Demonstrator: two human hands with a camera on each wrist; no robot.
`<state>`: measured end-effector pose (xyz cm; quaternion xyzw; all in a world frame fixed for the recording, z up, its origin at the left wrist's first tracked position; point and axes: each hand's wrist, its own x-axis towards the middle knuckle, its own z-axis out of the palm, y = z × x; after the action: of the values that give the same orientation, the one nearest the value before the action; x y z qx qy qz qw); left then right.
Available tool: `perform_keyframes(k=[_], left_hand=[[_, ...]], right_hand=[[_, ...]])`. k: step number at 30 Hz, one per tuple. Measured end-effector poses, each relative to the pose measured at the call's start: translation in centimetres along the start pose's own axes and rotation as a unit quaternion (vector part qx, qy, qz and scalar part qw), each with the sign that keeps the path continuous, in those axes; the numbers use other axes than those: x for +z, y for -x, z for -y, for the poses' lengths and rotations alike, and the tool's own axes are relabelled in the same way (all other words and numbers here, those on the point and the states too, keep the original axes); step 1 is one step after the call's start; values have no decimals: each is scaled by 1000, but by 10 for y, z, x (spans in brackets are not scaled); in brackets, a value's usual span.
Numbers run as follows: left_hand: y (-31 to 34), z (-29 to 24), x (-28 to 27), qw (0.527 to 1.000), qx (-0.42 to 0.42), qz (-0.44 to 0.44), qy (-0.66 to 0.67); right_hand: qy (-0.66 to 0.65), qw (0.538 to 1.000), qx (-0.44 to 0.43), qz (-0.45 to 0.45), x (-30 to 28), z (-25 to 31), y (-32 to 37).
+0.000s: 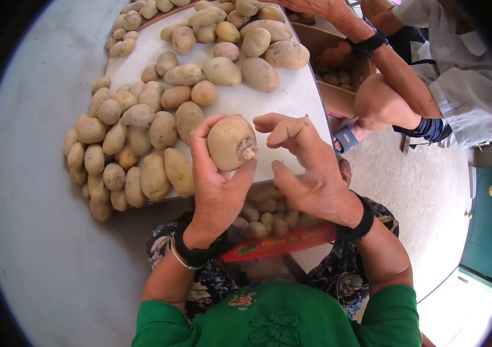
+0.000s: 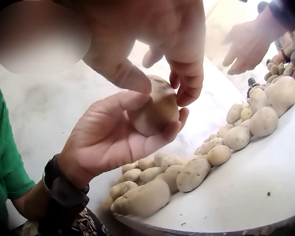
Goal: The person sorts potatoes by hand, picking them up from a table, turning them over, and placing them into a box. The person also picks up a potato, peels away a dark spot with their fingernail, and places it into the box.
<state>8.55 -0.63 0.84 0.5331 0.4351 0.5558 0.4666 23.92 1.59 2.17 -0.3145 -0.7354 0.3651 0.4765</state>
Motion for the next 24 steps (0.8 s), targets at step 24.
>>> perform_keyframes(k=[24], left_hand=[[0, -1, 2, 998, 2, 10, -66]], right_hand=[[-383, 855, 348, 37, 0, 3, 4]])
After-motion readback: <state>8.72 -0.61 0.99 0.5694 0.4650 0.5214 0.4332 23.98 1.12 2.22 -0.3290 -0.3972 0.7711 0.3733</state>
